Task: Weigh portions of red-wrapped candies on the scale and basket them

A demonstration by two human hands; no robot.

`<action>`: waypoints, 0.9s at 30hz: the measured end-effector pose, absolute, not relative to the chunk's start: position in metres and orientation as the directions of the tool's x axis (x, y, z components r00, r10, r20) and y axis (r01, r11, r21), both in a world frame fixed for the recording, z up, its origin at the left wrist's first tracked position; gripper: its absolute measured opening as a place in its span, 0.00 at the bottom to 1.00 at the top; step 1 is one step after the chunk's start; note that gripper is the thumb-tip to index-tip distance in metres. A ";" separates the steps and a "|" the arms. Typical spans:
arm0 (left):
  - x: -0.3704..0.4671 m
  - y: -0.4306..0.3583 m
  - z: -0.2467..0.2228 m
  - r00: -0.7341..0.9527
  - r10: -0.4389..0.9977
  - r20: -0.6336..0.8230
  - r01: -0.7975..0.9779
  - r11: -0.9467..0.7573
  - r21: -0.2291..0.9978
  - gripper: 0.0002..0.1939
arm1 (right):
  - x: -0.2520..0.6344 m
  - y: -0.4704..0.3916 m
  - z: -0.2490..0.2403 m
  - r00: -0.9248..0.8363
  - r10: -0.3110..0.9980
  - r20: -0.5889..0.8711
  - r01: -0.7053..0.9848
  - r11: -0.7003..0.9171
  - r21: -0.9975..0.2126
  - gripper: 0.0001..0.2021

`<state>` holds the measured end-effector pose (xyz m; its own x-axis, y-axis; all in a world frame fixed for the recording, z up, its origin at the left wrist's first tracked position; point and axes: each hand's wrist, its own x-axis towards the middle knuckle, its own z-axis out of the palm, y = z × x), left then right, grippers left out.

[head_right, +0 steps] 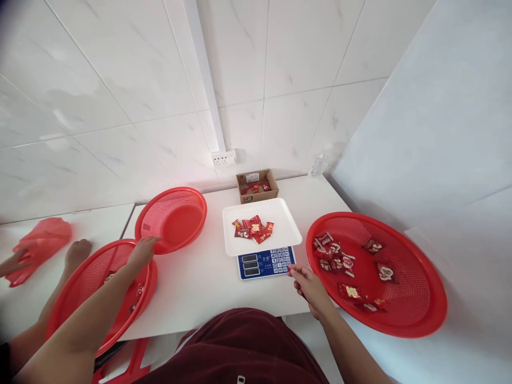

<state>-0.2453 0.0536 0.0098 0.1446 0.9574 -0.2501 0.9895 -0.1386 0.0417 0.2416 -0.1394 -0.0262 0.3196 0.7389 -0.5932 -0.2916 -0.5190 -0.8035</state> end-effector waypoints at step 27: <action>0.012 0.040 -0.016 0.522 0.836 -0.169 0.821 -0.439 0.366 0.25 | 0.324 -0.139 -0.072 0.715 0.663 -0.222 0.385 -0.638 -0.667 0.14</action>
